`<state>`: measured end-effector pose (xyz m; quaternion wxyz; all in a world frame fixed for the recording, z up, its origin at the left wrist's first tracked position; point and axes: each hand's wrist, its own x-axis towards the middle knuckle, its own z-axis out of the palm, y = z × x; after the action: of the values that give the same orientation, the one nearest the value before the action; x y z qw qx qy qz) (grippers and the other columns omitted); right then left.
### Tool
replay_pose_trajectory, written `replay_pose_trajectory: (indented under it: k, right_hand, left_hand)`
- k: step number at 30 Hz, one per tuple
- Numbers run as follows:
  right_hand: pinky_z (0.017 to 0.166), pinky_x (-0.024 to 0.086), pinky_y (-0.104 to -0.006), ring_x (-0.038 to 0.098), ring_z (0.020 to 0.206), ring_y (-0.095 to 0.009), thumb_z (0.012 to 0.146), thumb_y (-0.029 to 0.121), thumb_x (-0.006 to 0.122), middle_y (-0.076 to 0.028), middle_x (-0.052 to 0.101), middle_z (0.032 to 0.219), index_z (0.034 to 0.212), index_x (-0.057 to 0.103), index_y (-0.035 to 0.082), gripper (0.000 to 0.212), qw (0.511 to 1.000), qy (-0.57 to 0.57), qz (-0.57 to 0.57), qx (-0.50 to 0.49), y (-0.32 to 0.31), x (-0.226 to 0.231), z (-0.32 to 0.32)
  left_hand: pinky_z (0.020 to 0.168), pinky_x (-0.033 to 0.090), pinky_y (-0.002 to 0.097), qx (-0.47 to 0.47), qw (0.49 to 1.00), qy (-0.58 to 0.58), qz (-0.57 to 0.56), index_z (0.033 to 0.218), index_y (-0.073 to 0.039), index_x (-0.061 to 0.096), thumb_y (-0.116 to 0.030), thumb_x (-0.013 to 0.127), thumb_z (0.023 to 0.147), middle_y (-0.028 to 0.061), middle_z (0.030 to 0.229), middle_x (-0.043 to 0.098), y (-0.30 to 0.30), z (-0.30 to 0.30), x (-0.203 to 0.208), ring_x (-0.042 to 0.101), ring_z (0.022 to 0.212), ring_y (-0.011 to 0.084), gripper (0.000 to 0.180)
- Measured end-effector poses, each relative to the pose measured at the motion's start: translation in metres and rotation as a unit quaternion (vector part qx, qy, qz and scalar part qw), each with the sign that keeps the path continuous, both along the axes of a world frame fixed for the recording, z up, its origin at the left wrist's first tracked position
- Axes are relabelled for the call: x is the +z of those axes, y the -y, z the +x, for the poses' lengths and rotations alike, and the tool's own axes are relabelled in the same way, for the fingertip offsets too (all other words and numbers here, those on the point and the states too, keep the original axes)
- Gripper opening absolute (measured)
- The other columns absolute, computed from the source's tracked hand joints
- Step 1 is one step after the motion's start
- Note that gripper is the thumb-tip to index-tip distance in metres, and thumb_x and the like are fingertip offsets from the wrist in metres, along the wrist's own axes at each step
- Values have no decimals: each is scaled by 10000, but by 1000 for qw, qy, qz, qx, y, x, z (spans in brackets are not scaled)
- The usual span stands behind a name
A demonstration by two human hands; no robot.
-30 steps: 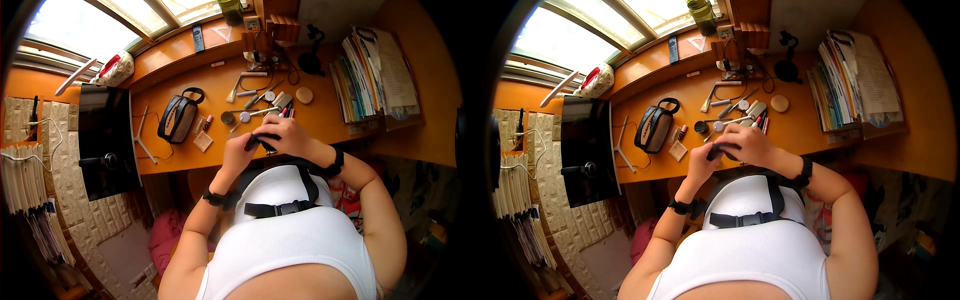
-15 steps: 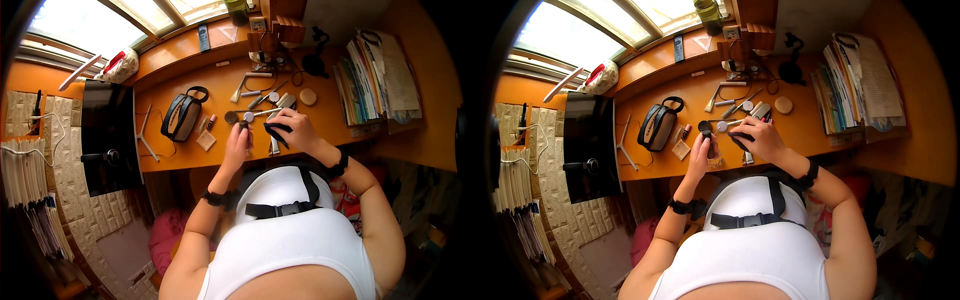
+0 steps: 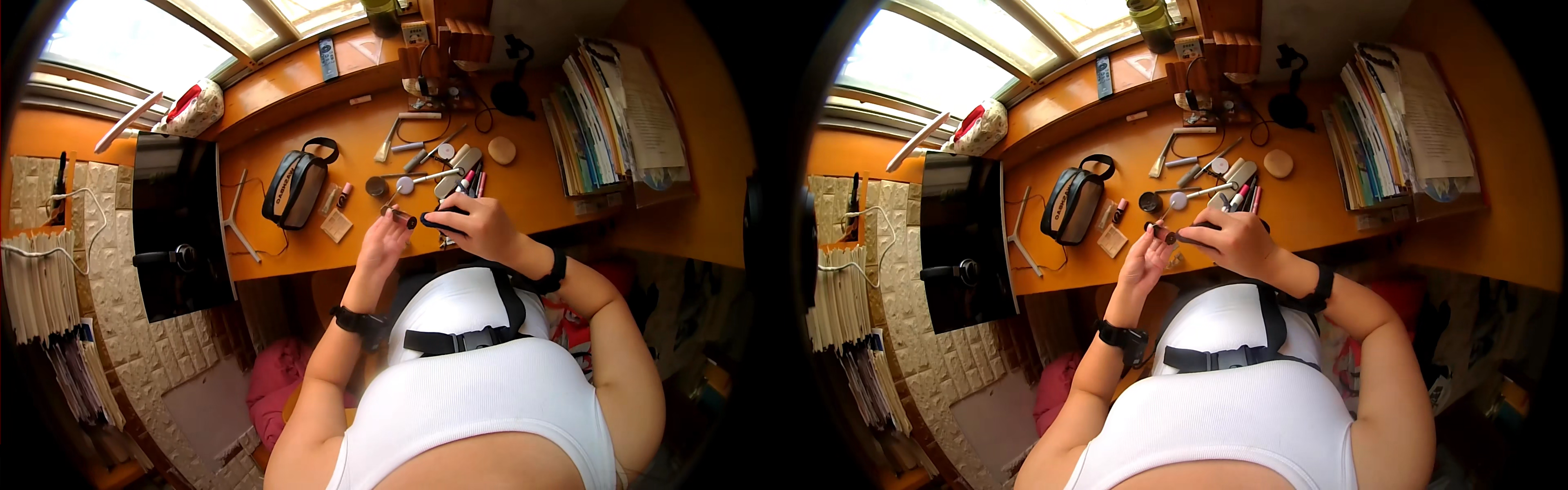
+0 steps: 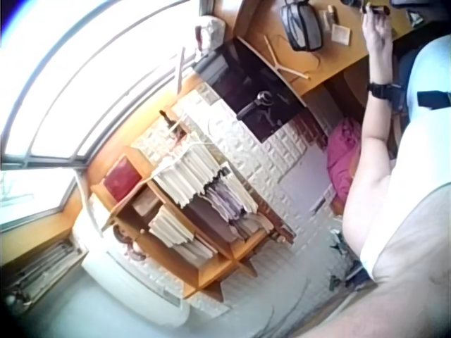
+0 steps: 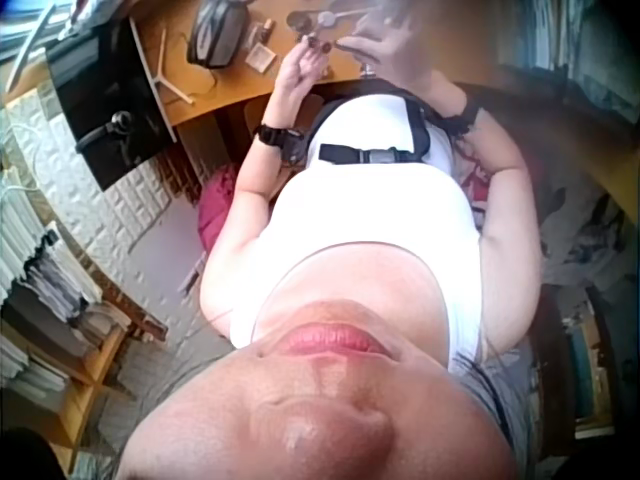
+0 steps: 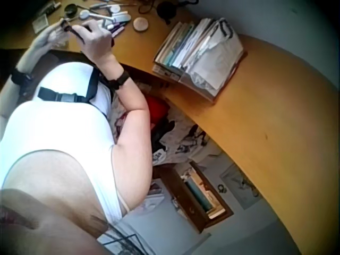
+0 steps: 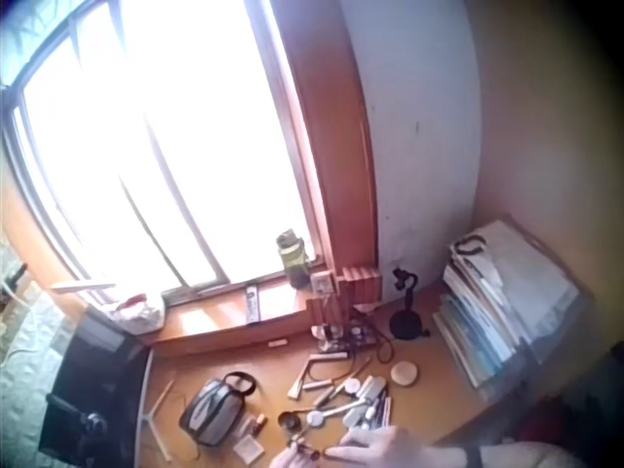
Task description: The person cleans various beauty and grooming tools by hand, including tweezers and a compact mirror, using a small dark cloth.
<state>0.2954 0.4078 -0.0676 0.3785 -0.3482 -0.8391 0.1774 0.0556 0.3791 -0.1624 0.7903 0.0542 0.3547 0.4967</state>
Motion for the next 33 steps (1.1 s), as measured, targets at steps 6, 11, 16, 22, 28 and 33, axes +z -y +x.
replay_pose_trajectory:
  k: [6,11,16,22,28,33]
  right_hand:
    - [601,543,-312,668,697,-221,715,48,746,-51,655,907,1025,735,117,318,996,56,51,38,-12,-22,-1]
    - [607,541,-313,669,706,-216,715,48,746,-49,657,909,1043,731,116,335,995,53,77,35,-3,-16,0]
    - [597,537,-307,666,697,-220,710,51,768,-39,658,920,1041,732,119,340,999,31,43,2,-8,-30,2]
    - [576,538,-302,665,657,-216,796,105,734,-29,640,885,996,728,124,201,999,1,53,-10,-4,-30,-6]
    - [646,559,-335,683,749,-247,786,98,746,-21,667,936,1006,749,149,226,993,39,-39,-101,-11,-42,27]
    - [664,558,-353,682,759,-268,796,98,746,-38,663,922,1009,750,148,219,987,47,-79,-133,2,-52,57]
  left_hand:
    - [946,508,319,19,998,28,-51,1175,-26,596,-202,593,1007,81,1085,643,6,22,13,620,1033,200,243]
    - [946,500,312,39,998,2,-48,1116,-43,609,-214,577,1016,68,1055,633,9,27,18,602,1029,192,201]
    - [967,516,326,48,998,20,-45,1119,-27,608,-185,584,1010,81,1071,647,8,27,15,617,1049,204,193]
    - [981,490,339,46,998,-2,-32,1120,-37,612,-228,576,1019,92,1064,646,8,35,17,593,1071,209,219]
    - [797,569,341,25,988,-149,23,1166,-31,580,-209,592,1009,109,1040,696,-1,7,17,690,896,223,237]
    - [707,543,224,136,832,-495,210,1114,-13,578,-61,703,920,45,974,690,-19,-70,-46,701,868,151,235]
